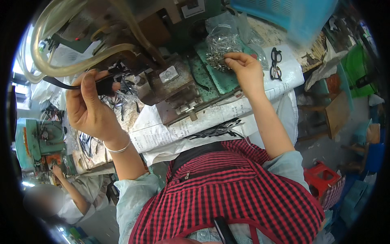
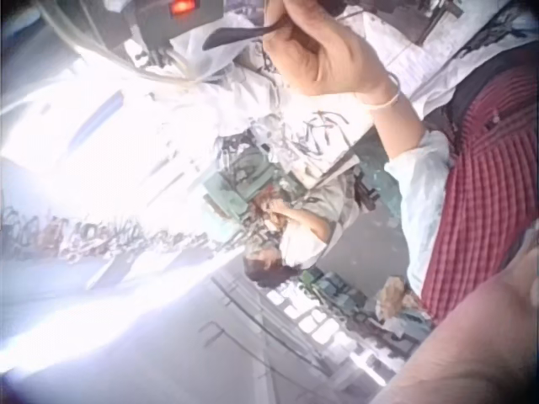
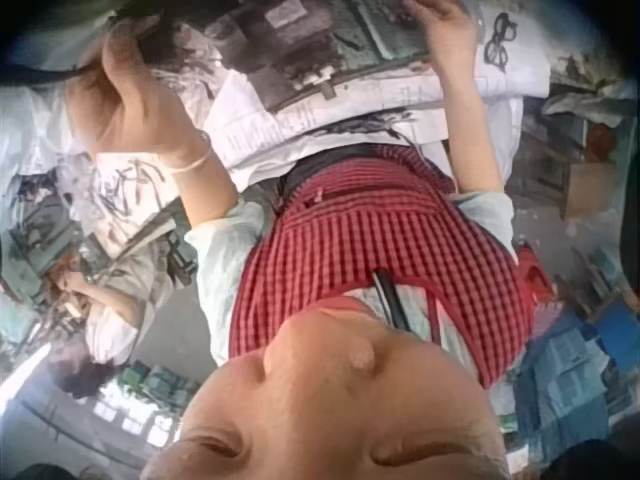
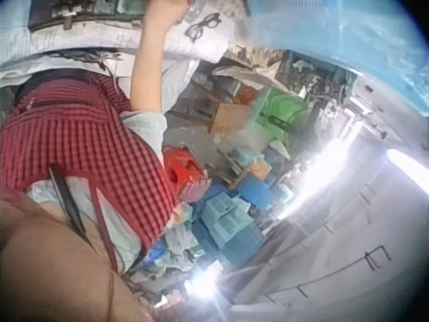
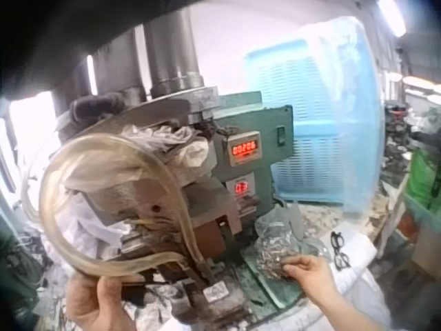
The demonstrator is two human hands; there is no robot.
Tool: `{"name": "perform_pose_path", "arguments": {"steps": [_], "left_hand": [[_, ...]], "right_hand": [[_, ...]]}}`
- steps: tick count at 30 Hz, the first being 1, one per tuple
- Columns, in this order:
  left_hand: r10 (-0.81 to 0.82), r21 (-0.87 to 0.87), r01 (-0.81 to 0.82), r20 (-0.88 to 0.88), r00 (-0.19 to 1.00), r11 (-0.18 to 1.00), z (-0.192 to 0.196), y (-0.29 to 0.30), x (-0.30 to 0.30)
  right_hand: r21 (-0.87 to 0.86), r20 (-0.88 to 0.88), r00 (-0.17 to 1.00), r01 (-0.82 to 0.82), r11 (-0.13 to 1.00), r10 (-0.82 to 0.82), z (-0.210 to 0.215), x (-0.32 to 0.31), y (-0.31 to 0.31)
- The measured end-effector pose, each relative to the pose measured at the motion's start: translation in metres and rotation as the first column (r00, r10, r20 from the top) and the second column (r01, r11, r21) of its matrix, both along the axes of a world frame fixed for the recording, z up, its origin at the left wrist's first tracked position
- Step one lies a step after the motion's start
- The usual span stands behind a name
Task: The person repeatedly picks small black plastic pieces and metallic components from piles on the table, places them into a press machine, and removes the assembled units. The person handles the parts one at a time and stacks the finished pieces on the table.
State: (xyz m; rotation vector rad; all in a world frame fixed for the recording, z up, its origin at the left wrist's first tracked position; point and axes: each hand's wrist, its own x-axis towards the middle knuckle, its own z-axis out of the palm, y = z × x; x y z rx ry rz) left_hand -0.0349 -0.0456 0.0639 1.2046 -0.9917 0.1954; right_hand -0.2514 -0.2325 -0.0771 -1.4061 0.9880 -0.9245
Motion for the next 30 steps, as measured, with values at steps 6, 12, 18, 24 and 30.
{"name": "perform_pose_path", "arguments": {"steps": [6,12,18,24,30], "left_hand": [[-0.081,-0.068,0.077,-0.063,0.995,0.995,-0.004,0.013,-0.006],[-0.076,-0.071,0.062,-0.211,0.975,0.996,-0.042,0.035,-0.01],[-0.073,-0.081,0.057,-0.208,0.975,0.995,-0.035,0.035,-0.012],[-0.181,-0.063,0.173,-0.144,0.973,0.983,-0.016,0.033,-0.005],[-0.18,-0.054,0.177,-0.069,0.981,0.983,-0.006,0.025,-0.01]], "right_hand": [[-0.391,0.092,0.982,-0.117,0.913,0.166,0.066,0.032,0.06],[-0.701,0.099,0.994,0.034,0.712,0.051,0.066,0.045,0.073],[-0.733,-0.094,0.994,-0.032,0.68,-0.054,0.062,0.035,0.05],[-0.19,-0.003,0.993,-0.118,0.975,0.119,0.024,0.008,0.014],[0.129,0.688,0.6,-0.654,0.746,0.407,0.046,0.007,0.002]]}}
